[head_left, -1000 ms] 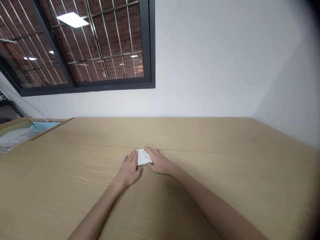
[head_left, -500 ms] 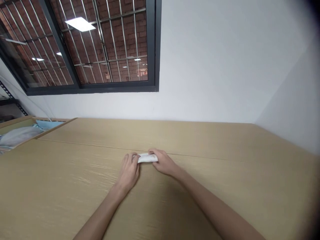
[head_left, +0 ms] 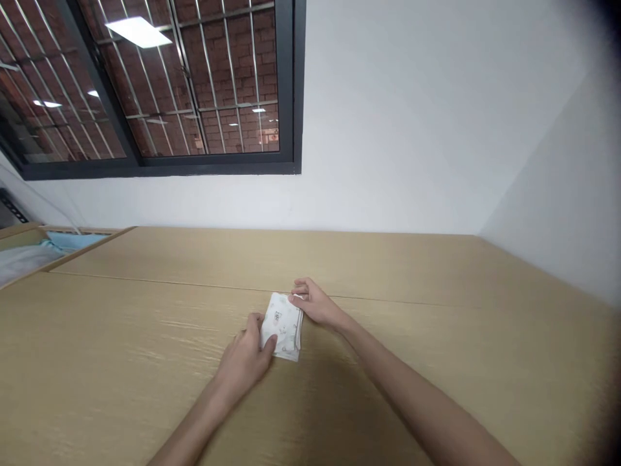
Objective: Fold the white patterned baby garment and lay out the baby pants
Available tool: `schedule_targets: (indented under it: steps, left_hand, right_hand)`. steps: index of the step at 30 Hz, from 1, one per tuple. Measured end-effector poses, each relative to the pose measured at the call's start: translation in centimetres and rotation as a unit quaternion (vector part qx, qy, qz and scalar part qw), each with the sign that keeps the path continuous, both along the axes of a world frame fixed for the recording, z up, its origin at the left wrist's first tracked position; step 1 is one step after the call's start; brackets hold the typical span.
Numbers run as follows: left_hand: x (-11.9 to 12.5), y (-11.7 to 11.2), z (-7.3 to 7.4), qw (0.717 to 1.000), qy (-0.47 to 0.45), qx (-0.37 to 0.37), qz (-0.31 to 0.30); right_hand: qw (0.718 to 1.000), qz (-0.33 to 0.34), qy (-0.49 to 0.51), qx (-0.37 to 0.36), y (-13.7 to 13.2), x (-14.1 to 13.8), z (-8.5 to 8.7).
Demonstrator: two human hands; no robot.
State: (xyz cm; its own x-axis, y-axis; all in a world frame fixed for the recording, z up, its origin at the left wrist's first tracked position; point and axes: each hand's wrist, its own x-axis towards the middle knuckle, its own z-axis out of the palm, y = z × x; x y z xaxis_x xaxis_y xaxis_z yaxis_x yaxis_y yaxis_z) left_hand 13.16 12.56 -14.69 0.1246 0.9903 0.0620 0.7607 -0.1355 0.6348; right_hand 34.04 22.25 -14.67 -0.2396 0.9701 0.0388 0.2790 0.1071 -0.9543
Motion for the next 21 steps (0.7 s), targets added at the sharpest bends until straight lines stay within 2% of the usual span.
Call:
schedule_targets:
  steps: [2, 4, 5, 6, 8, 11, 14, 17, 21]
  left_hand:
    - [0.7, -0.6, 0.1, 0.989, 0.12, 0.079, 0.025]
    - [1.6, -1.4, -0.4, 0.97, 0.167, 0.176, 0.014]
    - [2.2, -1.8, -0.7, 0.962, 0.171, 0.215, -0.009]
    - [2.8, -2.2, -1.2, 0.954, 0.172, 0.241, -0.037]
    - [3.9, -3.0, -2.2, 0.943, 0.19, 0.26, -0.09]
    - [5.0, -3.8, -3.3, 0.933, 0.237, 0.247, -0.108]
    - [5.3, -4.0, -3.6, 0.93, 0.251, 0.246, -0.106]
    - [5.2, -3.7, -3.4, 0.932, 0.242, 0.25, -0.105]
    - [5.2, -3.4, -3.4, 0.929, 0.251, 0.248, -0.108]
  right_hand:
    - [0.997, -0.029, -0.041, 0.052, -0.5, -0.3, 0.2]
    - [0.986, -0.033, -0.097, 0.134, -1.5, -0.7, 1.2]
    - [0.977, -0.01, -0.123, 0.174, -2.1, -0.9, 2.0]
    - [0.967, 0.031, -0.144, 0.206, -2.9, -1.2, 2.9]
    - [0.946, 0.154, -0.168, 0.229, -4.4, -1.8, 4.6]
    - [0.911, 0.311, -0.174, 0.207, -6.1, -2.8, 5.6]
    - [0.893, 0.357, -0.199, 0.189, -6.4, -3.4, 4.6]
    - [0.888, 0.329, -0.248, 0.203, -5.4, -3.0, 2.7]
    - [0.872, 0.278, -0.295, 0.275, -3.4, -1.3, 0.8]
